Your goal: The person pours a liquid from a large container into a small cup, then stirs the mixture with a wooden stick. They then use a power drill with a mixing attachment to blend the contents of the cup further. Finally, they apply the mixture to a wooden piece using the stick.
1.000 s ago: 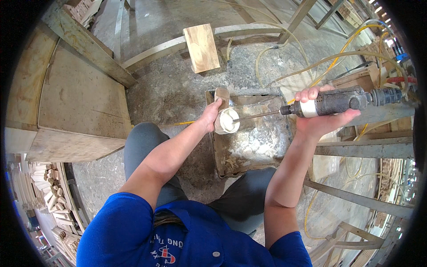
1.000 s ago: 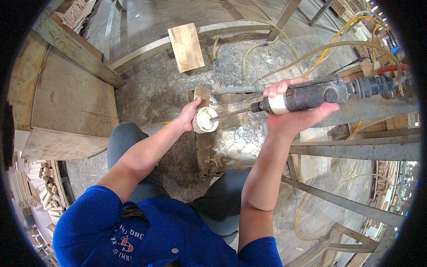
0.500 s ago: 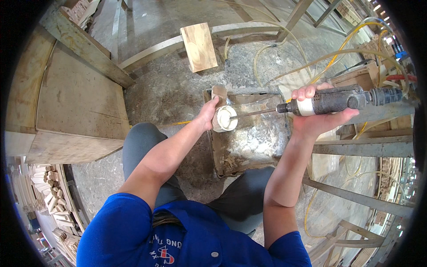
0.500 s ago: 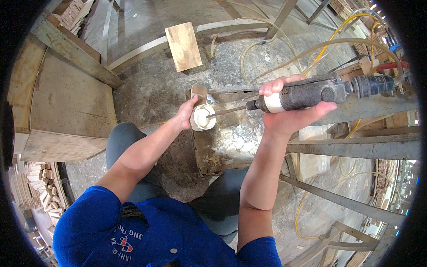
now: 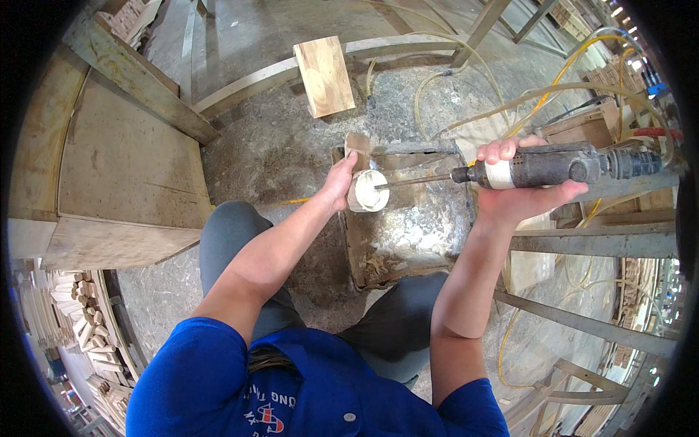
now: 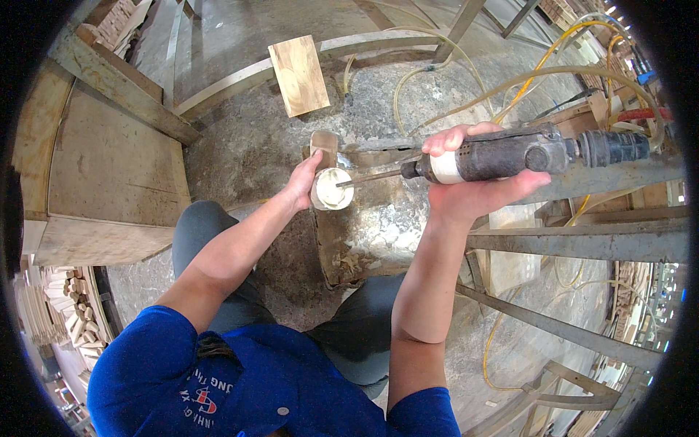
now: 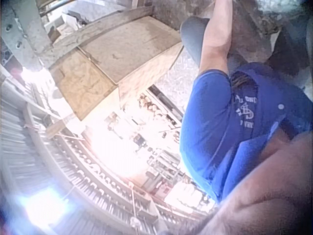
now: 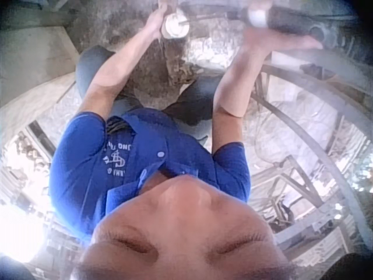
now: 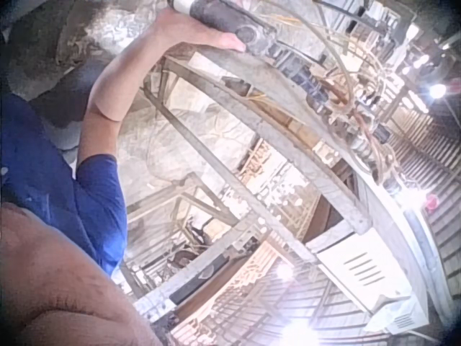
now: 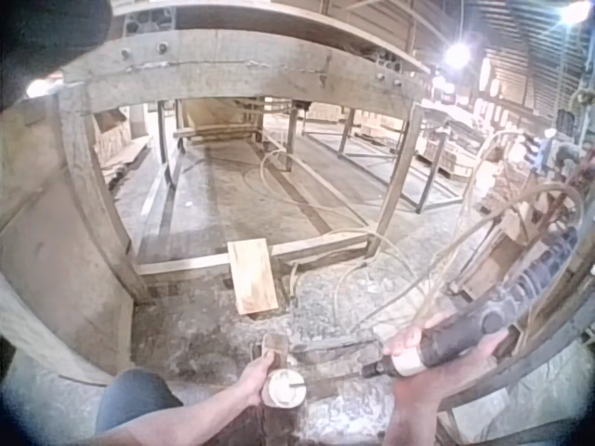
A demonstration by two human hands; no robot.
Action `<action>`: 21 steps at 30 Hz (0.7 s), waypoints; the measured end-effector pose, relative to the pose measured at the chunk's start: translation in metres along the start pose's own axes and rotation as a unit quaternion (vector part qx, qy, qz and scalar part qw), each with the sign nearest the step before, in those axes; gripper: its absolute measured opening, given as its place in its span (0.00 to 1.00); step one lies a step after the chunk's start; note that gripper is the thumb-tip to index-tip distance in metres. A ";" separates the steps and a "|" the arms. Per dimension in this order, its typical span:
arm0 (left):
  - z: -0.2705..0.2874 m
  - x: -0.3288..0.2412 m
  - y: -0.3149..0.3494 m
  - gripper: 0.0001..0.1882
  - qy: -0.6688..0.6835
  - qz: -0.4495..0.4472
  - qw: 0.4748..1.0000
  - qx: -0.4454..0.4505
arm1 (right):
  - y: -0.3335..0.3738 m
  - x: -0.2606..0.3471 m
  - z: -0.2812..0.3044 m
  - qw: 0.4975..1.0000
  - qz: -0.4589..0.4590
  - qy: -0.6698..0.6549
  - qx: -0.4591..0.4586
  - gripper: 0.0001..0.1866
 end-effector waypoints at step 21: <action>0.008 0.003 -0.011 0.23 0.001 -0.034 0.999 -0.021 | 0.001 -0.001 -0.001 1.000 -0.003 -0.014 -0.025 0.48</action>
Point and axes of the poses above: each hand's wrist, its own y-axis away from the middle knuckle, its own z-axis out of the back of the hand, x = y × z, the point moved 2 cm from there along -y, towards the middle knuckle, and after that the axes turned 6 degrees about x, right-handed, at the moved point
